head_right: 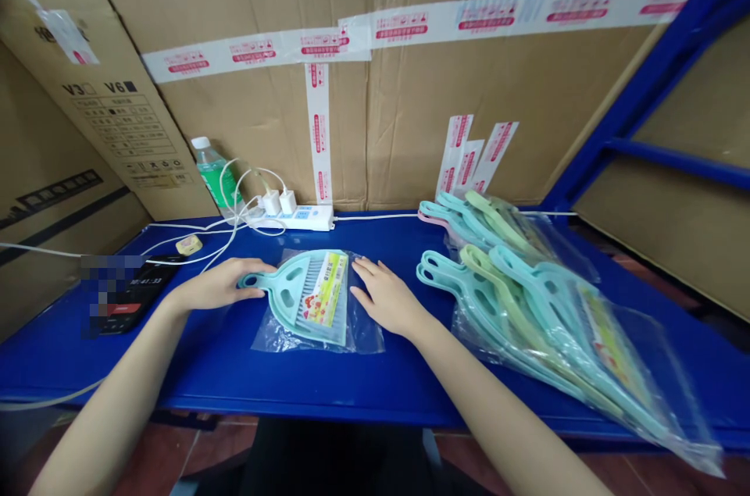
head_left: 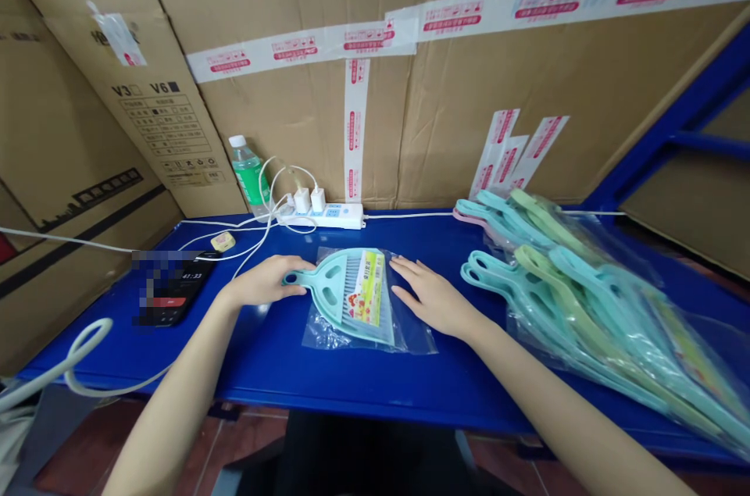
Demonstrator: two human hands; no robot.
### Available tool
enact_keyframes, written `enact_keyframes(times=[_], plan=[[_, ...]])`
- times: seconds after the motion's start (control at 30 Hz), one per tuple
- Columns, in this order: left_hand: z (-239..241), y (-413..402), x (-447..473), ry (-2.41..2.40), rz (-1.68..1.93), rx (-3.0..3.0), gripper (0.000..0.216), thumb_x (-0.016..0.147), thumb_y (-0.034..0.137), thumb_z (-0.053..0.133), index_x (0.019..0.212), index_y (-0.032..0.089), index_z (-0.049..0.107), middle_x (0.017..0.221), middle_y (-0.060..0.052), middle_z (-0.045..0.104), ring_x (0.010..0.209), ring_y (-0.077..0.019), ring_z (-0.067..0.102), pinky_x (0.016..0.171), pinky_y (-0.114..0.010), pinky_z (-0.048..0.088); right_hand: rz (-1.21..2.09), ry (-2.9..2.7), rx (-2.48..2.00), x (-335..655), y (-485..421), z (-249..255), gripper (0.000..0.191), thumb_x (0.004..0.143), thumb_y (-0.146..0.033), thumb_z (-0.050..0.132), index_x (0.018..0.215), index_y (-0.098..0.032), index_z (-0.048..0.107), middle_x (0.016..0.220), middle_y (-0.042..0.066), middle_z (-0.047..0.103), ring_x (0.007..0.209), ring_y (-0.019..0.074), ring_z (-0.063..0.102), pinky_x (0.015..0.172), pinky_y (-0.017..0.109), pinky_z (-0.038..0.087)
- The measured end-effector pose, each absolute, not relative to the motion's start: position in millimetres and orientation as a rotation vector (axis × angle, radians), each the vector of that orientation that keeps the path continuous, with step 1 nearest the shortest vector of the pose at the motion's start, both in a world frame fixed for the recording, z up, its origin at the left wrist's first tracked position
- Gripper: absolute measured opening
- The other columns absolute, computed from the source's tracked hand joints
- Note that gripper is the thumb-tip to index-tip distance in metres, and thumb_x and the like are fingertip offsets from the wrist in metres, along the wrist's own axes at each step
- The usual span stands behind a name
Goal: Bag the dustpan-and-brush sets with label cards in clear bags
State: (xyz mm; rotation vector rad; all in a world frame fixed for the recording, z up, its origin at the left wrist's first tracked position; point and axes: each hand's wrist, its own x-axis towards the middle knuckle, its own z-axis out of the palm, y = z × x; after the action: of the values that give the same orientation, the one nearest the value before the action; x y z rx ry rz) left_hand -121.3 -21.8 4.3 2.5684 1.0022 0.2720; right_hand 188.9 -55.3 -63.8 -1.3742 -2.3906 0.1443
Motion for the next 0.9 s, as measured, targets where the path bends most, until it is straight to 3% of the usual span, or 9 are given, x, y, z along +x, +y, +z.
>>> enact_keyframes(times=[0.27, 0.53, 0.9], plan=[[2.5, -21.5, -114.0, 1.058, 0.256, 2.538, 0.029, 0.086, 0.018, 0.060, 0.115, 0.021, 0.063, 0.110, -0.006, 0.069, 0.098, -0.0197, 0.066, 0.087, -0.029, 0.049, 0.072, -2.384, -1.412, 185.2, -56.4, -61.3, 0.047, 0.093, -0.033, 0.041, 0.135, -0.014, 0.053, 0.137, 0.017, 0.056, 0.128, 0.0289, 0.050, 0.107, 0.052, 0.039], [1.8, -22.3, -111.8, 1.055, 0.279, 2.561, 0.032, 0.087, 0.017, 0.058, 0.118, 0.023, 0.061, 0.111, -0.004, 0.068, 0.099, -0.0194, 0.065, 0.090, -0.031, 0.049, 0.103, -2.398, -1.387, 189.2, -55.0, -65.8, 0.051, 0.096, -0.042, 0.034, 0.138, -0.015, 0.049, 0.138, 0.019, 0.053, 0.129, 0.0327, 0.048, 0.105, 0.058, 0.038], [4.6, -24.4, -114.4, 1.102, 0.236, 2.571, 0.033, 0.084, 0.018, 0.061, 0.117, 0.024, 0.061, 0.111, -0.004, 0.069, 0.100, -0.0206, 0.066, 0.089, -0.032, 0.049, 0.098, -2.384, -1.368, 188.4, -54.7, -67.3, 0.051, 0.096, -0.045, 0.036, 0.140, -0.022, 0.047, 0.134, 0.016, 0.056, 0.127, 0.0325, 0.049, 0.103, 0.058, 0.039]])
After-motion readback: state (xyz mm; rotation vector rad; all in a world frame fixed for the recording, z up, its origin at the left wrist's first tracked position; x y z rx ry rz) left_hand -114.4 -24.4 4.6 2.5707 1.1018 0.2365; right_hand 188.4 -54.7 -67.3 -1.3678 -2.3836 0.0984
